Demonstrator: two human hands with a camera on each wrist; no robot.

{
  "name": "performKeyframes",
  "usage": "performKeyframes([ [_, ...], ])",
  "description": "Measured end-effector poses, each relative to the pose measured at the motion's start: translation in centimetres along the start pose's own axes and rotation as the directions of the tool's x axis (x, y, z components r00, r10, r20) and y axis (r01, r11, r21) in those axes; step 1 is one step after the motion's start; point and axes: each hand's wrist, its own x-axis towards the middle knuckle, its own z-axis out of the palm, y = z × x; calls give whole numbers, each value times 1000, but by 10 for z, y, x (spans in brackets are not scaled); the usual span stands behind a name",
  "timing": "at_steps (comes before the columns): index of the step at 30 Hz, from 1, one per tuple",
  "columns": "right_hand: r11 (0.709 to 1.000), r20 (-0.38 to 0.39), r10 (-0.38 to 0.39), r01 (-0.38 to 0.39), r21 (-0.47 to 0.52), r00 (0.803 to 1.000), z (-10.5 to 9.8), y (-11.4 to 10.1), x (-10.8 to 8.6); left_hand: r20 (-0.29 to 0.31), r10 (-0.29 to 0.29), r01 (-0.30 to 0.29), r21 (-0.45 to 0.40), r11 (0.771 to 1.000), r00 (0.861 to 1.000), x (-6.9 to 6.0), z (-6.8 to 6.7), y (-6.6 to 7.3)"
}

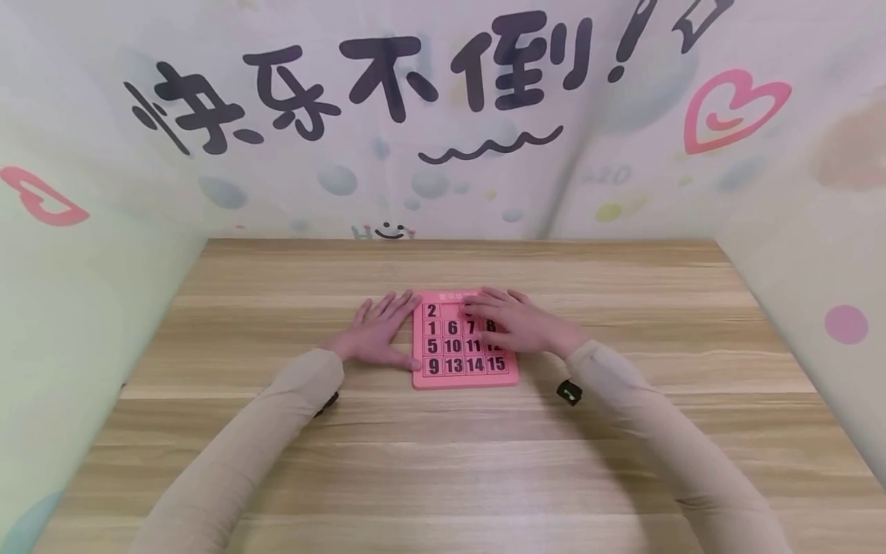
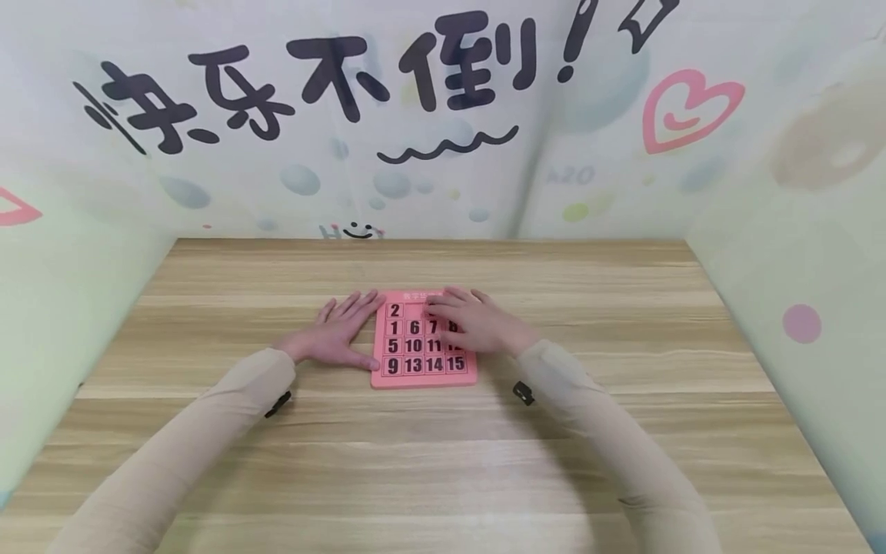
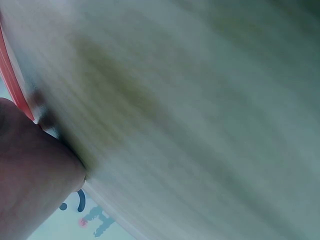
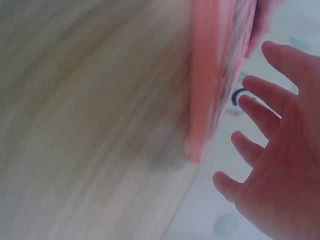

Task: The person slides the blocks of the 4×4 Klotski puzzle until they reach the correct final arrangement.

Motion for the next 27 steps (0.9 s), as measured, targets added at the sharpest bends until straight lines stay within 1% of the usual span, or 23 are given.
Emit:
performKeyframes([
  [3,1000,8,-22,22,2,1000,1,-6,9,4,-1,1,4,1000,1000,2,2,-2],
  [10,998,73,-39,43,-49,997,8,-19,31,9,0,0,10,1000,1000,3,2,-3],
  [13,997,92,-31,37,-68,995,9,-24,38,11,0,0,5,1000,1000,2,2,-3],
  [16,997,107,-19,26,-69,994,9,-25,42,14,-3,3,-2,1000,1000,2,2,-3],
  [18,997,105,-15,23,-72,994,10,-24,40,13,-3,3,-1,1000,1000,2,2,-3],
  [20,998,88,-12,18,-65,996,9,-20,35,14,-6,6,4,1000,1000,2,2,-3],
  [24,996,48,19,-15,-82,999,9,-8,18,3,2,-2,7,1000,1000,2,3,-2],
  [27,995,40,33,-29,-93,999,8,-2,8,-8,5,-5,-5,1000,1000,1,3,0],
])
